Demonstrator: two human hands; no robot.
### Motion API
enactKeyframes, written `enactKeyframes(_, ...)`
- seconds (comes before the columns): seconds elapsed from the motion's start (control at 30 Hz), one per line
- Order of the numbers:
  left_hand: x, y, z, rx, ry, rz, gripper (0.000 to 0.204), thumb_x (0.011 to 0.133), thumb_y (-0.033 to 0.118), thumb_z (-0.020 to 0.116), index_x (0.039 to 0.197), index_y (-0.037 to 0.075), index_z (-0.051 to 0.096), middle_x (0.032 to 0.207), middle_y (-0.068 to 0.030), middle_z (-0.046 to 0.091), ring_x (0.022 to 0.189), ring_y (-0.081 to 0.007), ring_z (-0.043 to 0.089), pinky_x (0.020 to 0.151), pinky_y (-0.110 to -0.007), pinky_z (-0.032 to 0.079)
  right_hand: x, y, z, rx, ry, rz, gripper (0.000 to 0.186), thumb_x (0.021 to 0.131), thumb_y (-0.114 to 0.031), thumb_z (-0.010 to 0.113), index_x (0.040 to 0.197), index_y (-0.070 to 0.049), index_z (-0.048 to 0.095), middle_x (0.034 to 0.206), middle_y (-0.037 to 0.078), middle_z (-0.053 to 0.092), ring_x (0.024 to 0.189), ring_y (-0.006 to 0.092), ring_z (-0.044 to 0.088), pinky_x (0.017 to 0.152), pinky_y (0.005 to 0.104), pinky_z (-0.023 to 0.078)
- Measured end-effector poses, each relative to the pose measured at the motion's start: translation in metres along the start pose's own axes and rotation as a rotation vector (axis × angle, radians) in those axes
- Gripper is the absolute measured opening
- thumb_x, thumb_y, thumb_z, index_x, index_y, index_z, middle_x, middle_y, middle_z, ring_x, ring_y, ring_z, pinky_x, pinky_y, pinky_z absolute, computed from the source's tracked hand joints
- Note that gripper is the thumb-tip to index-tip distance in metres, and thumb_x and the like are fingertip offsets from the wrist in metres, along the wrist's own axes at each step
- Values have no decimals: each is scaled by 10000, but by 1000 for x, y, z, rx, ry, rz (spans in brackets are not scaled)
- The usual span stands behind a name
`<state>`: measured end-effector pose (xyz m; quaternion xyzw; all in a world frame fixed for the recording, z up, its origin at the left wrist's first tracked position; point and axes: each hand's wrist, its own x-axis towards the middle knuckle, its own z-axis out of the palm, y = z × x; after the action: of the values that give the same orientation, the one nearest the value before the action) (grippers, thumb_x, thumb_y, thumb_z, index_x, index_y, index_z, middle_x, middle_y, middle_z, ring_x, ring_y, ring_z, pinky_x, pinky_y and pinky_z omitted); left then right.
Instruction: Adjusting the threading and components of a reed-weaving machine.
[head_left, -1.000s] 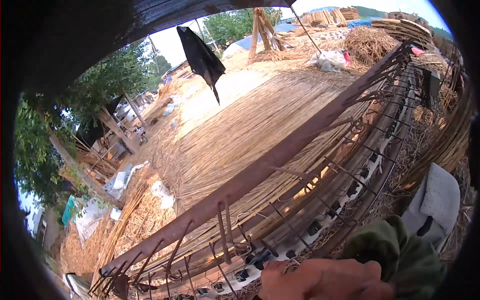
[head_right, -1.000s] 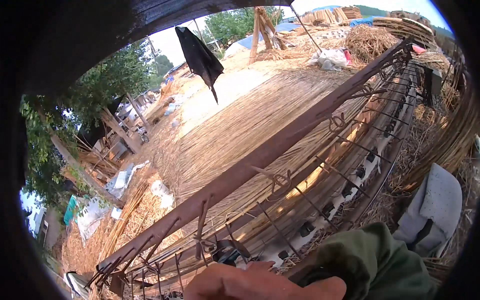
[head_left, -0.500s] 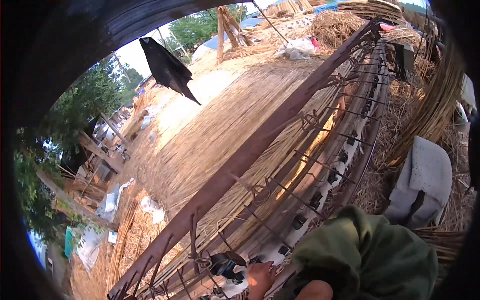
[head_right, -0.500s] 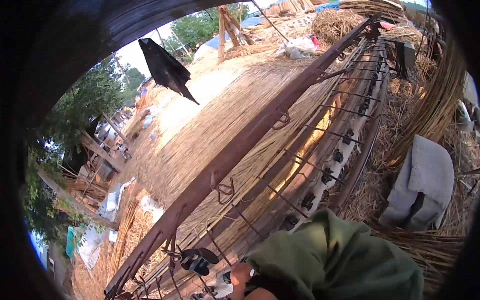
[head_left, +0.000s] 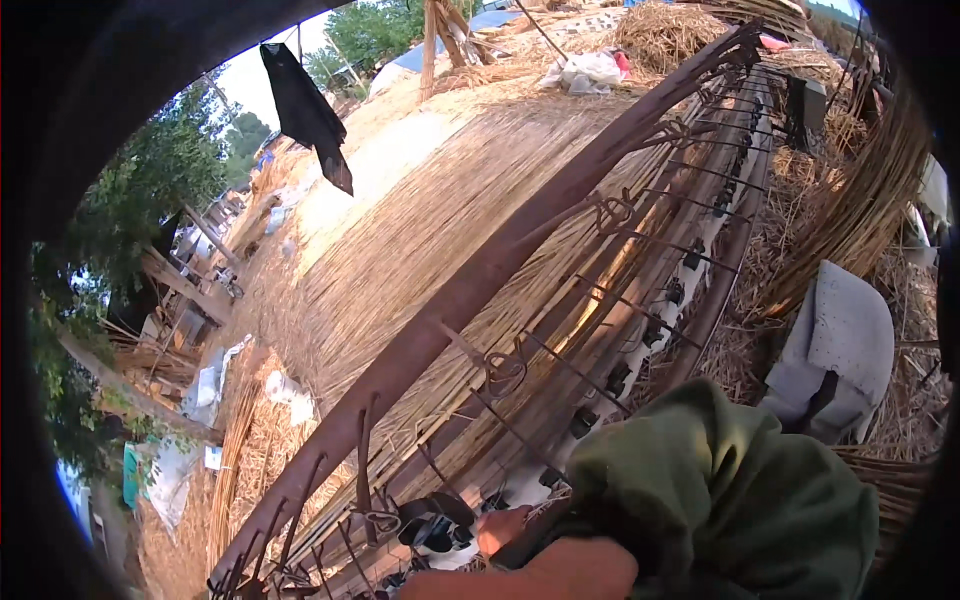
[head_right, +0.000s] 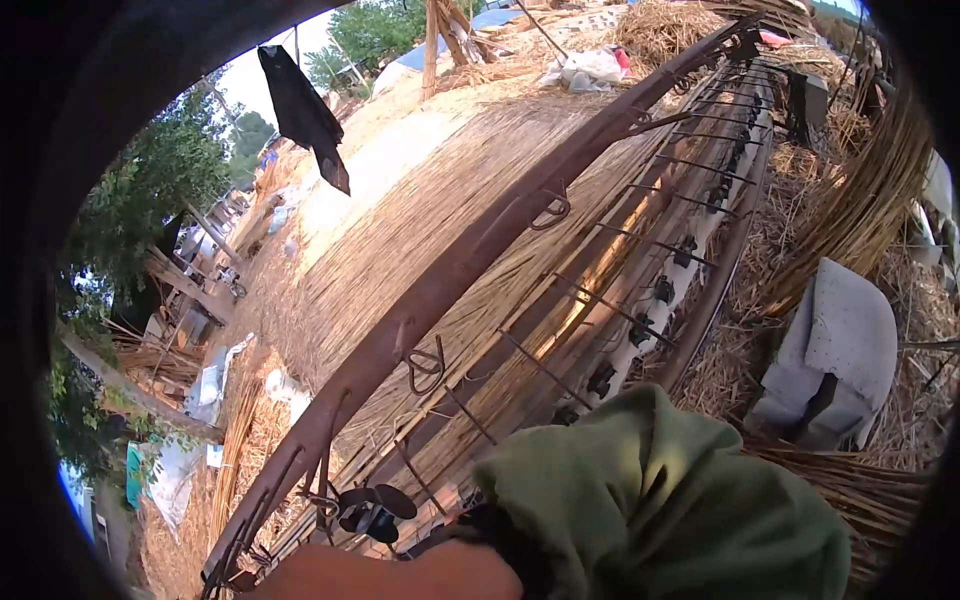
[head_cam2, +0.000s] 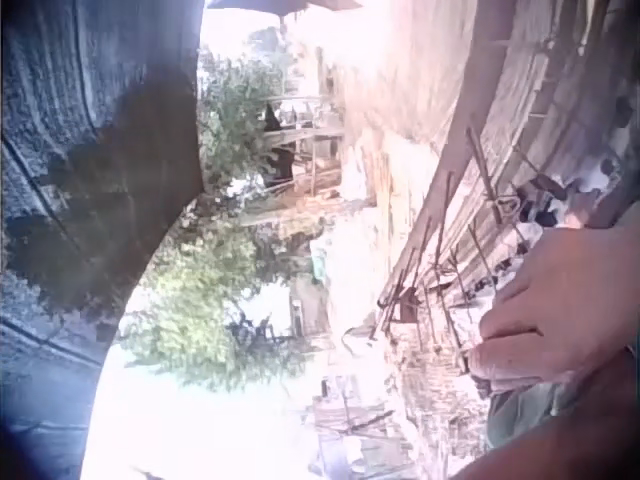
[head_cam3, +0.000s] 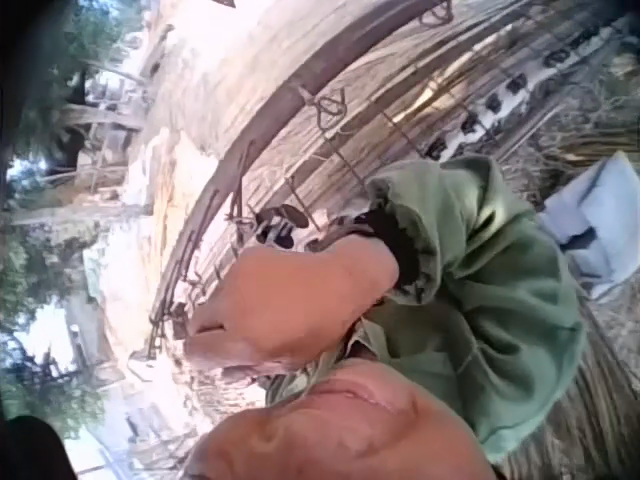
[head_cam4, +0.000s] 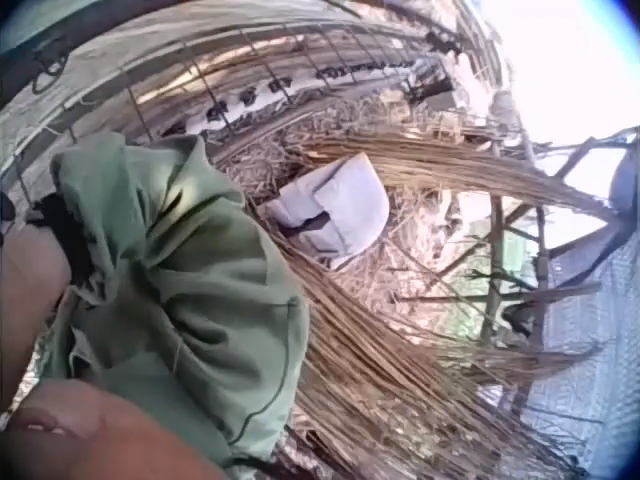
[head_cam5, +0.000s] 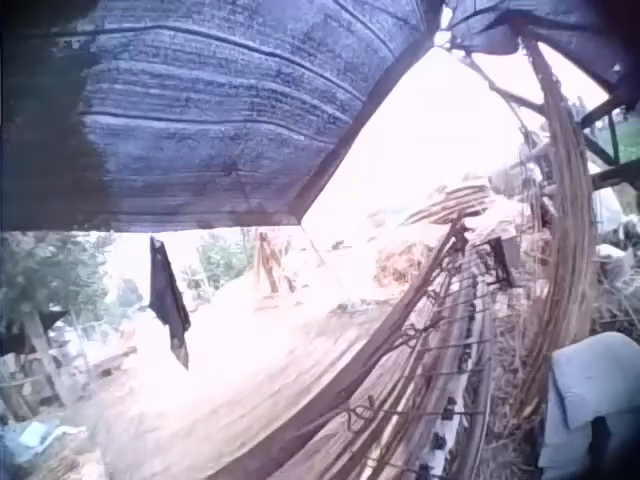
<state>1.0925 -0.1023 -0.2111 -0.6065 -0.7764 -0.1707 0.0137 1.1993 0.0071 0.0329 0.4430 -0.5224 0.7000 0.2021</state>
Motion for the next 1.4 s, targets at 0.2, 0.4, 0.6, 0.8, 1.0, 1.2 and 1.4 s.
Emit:
enactKeyframes(0.2,-4,-7,15,-93,128,55,181,658,128,683,834,102,648,688,-72,607,684,-255,593,674,-374,449,-50,-25,-85,459,396,13,862,859,-677,247,1429,-38,147,1434,168,241,1329,290,255,1023,403,328)
enactKeyframes(0.4,-1,-9,18,-91,92,57,195,658,148,697,843,109,651,716,-53,606,719,-239,582,711,-376,420,-78,-27,-98,500,433,-82,907,827,-721,208,1447,-76,55,1515,89,25,1398,232,26,1106,415,204)
enactKeyframes(0.6,-5,-11,20,-75,98,67,207,659,185,705,850,122,653,723,-49,604,732,-233,573,699,-380,419,-102,-40,-82,395,507,54,1062,758,-796,256,1432,-5,39,1496,196,41,1382,351,80,1076,478,212)
enactKeyframes(0.8,-15,-13,22,-87,103,28,194,647,195,709,829,144,664,726,-19,637,710,-227,587,719,-376,419,-325,-52,-51,109,1181,709,987,756,-783,286,1321,22,370,1328,238,424,1234,336,426,1019,472,317)
enactKeyframes(1.0,-9,0,12,-73,164,68,194,716,244,679,869,125,677,750,-101,610,710,-296,574,656,-395,457,-523,-20,128,117,1291,2173,724,913,-591,291,1363,-25,331,1370,164,392,1293,265,353,1042,459,282)
enactKeyframes(1.2,-7,-5,17,-85,61,66,187,726,243,667,861,114,677,753,-105,624,711,-291,584,656,-401,463,-518,46,97,-207,1057,2165,725,912,-590,295,1365,-26,328,1373,163,389,1293,265,353,1042,458,283)
enactKeyframes(1.4,-12,-8,21,32,-161,-49,217,739,230,646,914,103,668,836,-120,643,776,-323,598,687,-408,483,-509,72,60,-297,962,2131,725,912,-589,300,1367,-26,325,1375,162,387,1293,265,353,1041,456,284)
